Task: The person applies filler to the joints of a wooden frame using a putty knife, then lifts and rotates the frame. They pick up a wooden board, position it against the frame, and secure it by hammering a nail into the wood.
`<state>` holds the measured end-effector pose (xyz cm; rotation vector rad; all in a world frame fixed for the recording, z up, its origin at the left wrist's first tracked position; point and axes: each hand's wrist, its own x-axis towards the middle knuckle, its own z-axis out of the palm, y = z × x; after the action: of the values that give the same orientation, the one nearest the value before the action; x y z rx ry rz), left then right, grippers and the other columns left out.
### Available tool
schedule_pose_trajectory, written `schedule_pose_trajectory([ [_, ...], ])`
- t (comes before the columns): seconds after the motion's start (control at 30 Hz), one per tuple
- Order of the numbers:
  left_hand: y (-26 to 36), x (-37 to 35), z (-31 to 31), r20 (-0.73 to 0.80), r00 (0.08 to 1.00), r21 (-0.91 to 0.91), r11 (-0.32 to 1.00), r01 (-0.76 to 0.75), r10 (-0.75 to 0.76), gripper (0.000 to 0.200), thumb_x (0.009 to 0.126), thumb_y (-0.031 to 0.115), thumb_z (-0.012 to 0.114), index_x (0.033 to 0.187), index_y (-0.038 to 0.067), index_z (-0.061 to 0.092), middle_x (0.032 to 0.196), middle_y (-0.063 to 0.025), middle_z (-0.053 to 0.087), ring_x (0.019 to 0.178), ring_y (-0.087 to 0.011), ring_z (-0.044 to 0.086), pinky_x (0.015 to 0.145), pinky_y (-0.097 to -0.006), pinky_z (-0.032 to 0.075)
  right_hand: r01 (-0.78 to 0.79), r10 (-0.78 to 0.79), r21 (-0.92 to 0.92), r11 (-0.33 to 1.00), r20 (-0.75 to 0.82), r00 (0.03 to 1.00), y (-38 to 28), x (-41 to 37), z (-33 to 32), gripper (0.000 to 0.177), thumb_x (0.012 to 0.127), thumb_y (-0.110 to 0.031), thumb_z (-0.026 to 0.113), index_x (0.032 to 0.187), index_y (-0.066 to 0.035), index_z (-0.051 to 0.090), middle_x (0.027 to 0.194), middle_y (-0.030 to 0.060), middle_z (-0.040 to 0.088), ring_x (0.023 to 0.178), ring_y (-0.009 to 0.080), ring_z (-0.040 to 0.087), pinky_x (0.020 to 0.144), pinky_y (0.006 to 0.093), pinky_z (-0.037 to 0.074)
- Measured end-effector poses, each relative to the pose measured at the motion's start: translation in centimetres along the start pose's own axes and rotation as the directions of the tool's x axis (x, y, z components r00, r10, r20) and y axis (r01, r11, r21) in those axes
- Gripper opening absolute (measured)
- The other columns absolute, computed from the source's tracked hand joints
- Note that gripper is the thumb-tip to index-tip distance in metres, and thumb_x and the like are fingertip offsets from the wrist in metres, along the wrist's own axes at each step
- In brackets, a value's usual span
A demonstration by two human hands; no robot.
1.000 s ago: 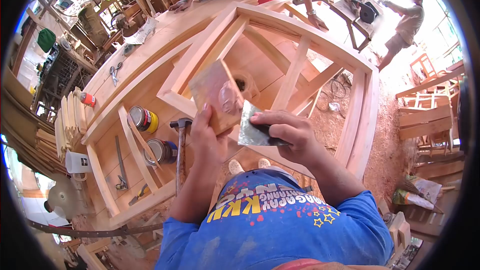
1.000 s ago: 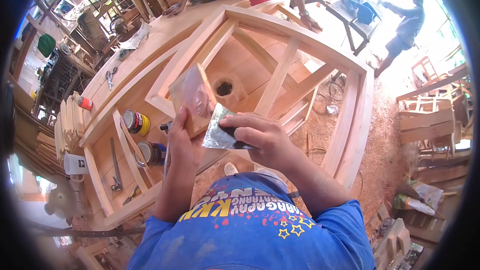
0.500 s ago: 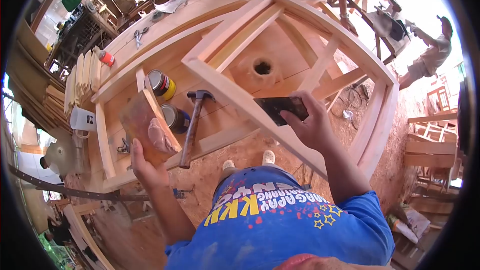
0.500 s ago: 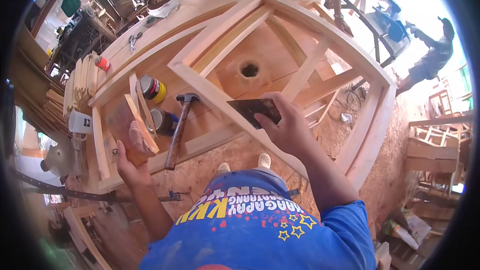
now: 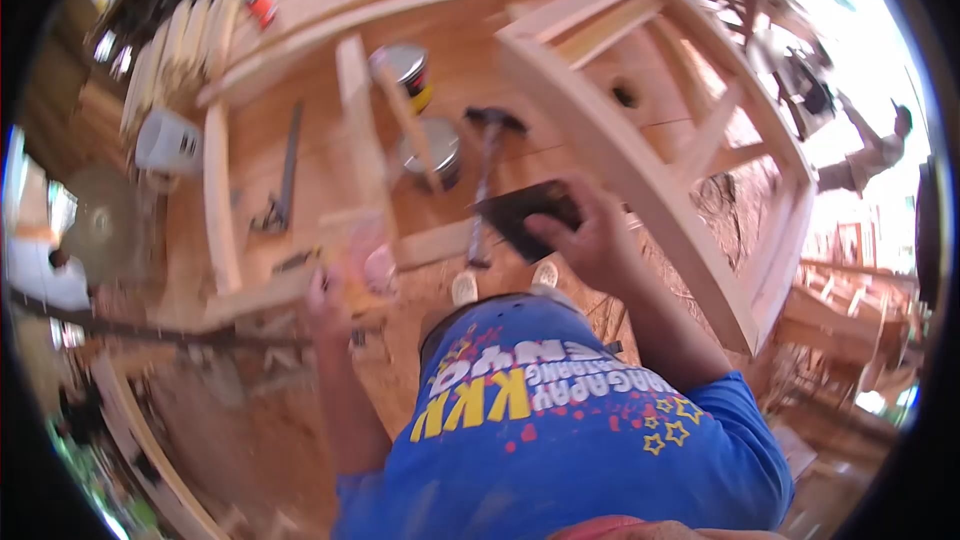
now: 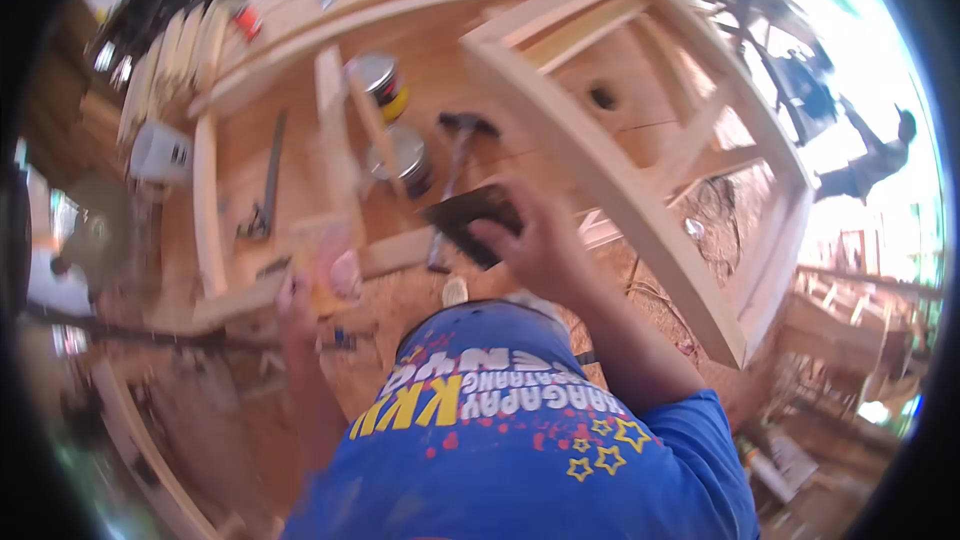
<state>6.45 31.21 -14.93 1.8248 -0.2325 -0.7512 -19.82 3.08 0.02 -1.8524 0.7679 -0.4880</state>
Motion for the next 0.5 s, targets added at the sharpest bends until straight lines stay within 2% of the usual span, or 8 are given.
schedule_pose_trajectory([
  [0.03, 1.3, -0.7, 0.8, -0.027, 0.999, -0.038, 0.999, -0.037, 0.036, 0.049, 0.107, 0.033, 0.056, 0.141, -0.002, 0.057, 0.123, -0.0094, 0.068, 0.108, -0.013, 0.061, 0.094, -0.0306, 0.05, 0.0, -0.001, -0.051, 0.999, -0.017, 1.0, 0.2, 0.0, 0.7, 0.039, 0.089, -0.012, 0.08, 0.121, -0.001, 0.062, 0.097, 0.0094, 0.074, 0.091, 0.014, 0.07, 0.081, 0.0328, 0.057],
  [0.07, 2.3, -1.1, 0.8, -0.011, 0.999, -0.01, 0.999, -0.031, 0.031, 0.049, 0.107, 0.032, 0.056, 0.141, -0.003, 0.057, 0.124, -0.0096, 0.068, 0.108, -0.0129, 0.061, 0.095, -0.0301, 0.05, -0.033, 0.033, -0.075, 0.997, -0.008, 0.999, -0.7, 0.0, 1.3, 0.041, 0.09, -0.011, 0.077, 0.126, -0.001, 0.06, 0.098, 0.0145, 0.075, 0.093, 0.0203, 0.073, 0.081, 0.0348, 0.057],
  [0.1, 2.8, -1.1, 0.6, 0.014, 0.999, 0.02, 0.999, -0.029, 0.029, 0.048, 0.107, 0.031, 0.056, 0.14, -0.004, 0.057, 0.125, -0.0098, 0.068, 0.108, -0.0127, 0.062, 0.096, -0.0296, 0.05, -0.068, 0.069, -0.113, 0.991, 0.004, 0.998, -0.7, 0.1, 1.8, 0.041, 0.09, -0.01, 0.077, 0.127, 0.0, 0.06, 0.1, 0.0142, 0.075, 0.094, 0.0184, 0.073, 0.083, 0.0334, 0.057],
  [0.17, 1.1, -0.2, 0.4, 0.012, 0.988, 0.024, 0.988, -0.154, 0.154, 0.051, 0.107, 0.03, 0.056, 0.145, -0.004, 0.055, 0.126, -0.0103, 0.069, 0.107, -0.0124, 0.062, 0.096, -0.0287, 0.05, -0.065, 0.065, 0.001, 0.998, 0.042, 0.997, -0.5, 0.5, 3.0, 0.042, 0.091, -0.011, 0.076, 0.129, -0.001, 0.061, 0.102, 0.0151, 0.075, 0.094, 0.0168, 0.073, 0.082, 0.0324, 0.057],
  [0.27, 0.3, 0.1, 0.8, -0.05, 0.987, -0.061, 0.986, -0.158, 0.155, 0.055, 0.106, 0.03, 0.057, 0.15, -0.002, 0.05, 0.126, -0.0106, 0.07, 0.107, -0.0121, 0.063, 0.095, -0.029, 0.05, 0.008, 0.002, -0.102, 0.995, 0.096, 0.995, -1.8, 1.7, 4.8, 0.043, 0.092, -0.013, 0.075, 0.131, -0.002, 0.061, 0.104, 0.016, 0.075, 0.094, 0.0208, 0.073, 0.084, 0.0335, 0.056],
  [0.37, 0.6, 0.2, 0.2, -0.008, 0.98, 0.078, 0.977, -0.197, 0.198, 0.06, 0.106, 0.031, 0.058, 0.154, -0.001, 0.044, 0.123, -0.013, 0.072, 0.102, -0.0121, 0.064, 0.094, -0.0291, 0.05, 0.136, -0.108, -0.158, 0.978, 0.171, 0.979, -3.1, 4.1, 6.9, 0.044, 0.092, -0.016, 0.076, 0.132, -0.004, 0.062, 0.107, 0.0173, 0.075, 0.098, 0.0264, 0.073, 0.088, 0.0364, 0.055],
  [0.47, 1.6, -0.1, -0.8, 0.045, 0.999, 0.264, 0.964, 0.011, -0.023, 0.061, 0.105, 0.032, 0.06, 0.155, 0.002, 0.044, 0.119, -0.0157, 0.072, 0.098, -0.0137, 0.064, 0.092, -0.0303, 0.051, 0.176, -0.116, -0.201, 0.964, 0.28, 0.953, -2.9, 7.4, 9.4, 0.047, 0.091, -0.018, 0.077, 0.133, -0.004, 0.062, 0.112, 0.0194, 0.074, 0.104, 0.0317, 0.072, 0.092, 0.0388, 0.054],
  [0.5, 1.7, -0.2, -1.1, 0.045, 0.998, 0.255, 0.967, 0.024, -0.037, 0.06, 0.105, 0.032, 0.059, 0.155, 0.003, 0.043, 0.118, -0.0162, 0.072, 0.097, -0.0142, 0.063, 0.09, -0.0308, 0.051, 0.189, -0.131, -0.162, 0.968, 0.314, 0.94, -2.8, 8.3, 10.5, 0.047, 0.09, -0.017, 0.077, 0.133, -0.004, 0.062, 0.11, 0.0185, 0.074, 0.103, 0.0283, 0.071, 0.091, 0.0375, 0.054],
])
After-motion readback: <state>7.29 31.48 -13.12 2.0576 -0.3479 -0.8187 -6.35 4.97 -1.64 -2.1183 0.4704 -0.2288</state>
